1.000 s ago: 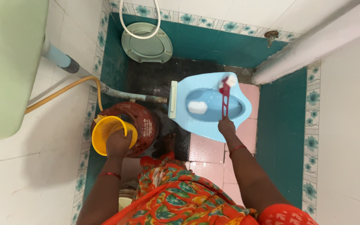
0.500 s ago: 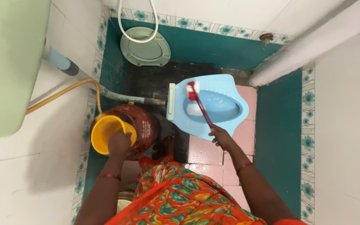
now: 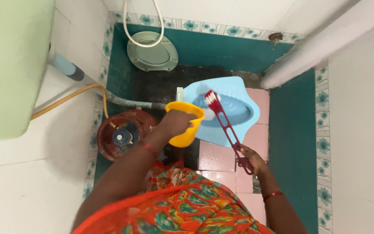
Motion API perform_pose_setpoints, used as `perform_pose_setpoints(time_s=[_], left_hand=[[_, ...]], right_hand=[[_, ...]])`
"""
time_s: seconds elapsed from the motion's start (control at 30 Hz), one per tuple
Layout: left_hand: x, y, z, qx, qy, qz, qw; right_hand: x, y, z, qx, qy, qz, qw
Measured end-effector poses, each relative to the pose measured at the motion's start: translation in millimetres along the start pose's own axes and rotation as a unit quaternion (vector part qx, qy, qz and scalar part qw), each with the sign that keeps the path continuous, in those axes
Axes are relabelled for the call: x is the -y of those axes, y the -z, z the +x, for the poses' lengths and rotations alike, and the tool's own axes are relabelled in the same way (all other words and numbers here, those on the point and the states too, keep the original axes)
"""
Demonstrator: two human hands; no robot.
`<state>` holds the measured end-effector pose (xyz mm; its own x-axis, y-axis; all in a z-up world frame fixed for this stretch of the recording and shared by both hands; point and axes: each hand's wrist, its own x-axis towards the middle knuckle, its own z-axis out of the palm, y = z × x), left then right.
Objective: The person scrubs the bowl of a squat toilet with a brush and rinses it with water from a mug.
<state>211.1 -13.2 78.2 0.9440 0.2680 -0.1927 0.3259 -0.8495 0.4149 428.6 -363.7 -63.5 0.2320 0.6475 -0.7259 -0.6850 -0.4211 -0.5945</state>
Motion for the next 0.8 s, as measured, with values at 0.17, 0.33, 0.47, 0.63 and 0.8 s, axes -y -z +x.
perform_pose_setpoints(time_s=[0.17,0.33,0.47,0.63,0.8], left_hand=[[-17.7,-8.6,94.6,0.050,0.035,-0.067,0.996],[-34.9,-6.2,155.9,0.074,0.063,-0.039,0.994],[-30.5,-25.4,201.7,0.011,0.037,-0.126,0.991],[-29.6,-23.4,220.3,-0.051,-0.018,-0.236,0.970],[-10.6,6.8,153.1,-0.111,-0.019,-0.190,0.975]], right_hand=[[2.5,-17.3,11.8,-0.039,-0.012,0.021,0.999],[28.0,-40.7,23.8,-0.062,-0.019,0.052,0.997],[57.8,-56.7,37.3,-0.078,0.004,0.055,0.995],[86.3,-66.3,46.2,-0.079,0.045,-0.010,0.996],[93.0,-48.9,61.8,-0.147,0.075,-0.155,0.974]])
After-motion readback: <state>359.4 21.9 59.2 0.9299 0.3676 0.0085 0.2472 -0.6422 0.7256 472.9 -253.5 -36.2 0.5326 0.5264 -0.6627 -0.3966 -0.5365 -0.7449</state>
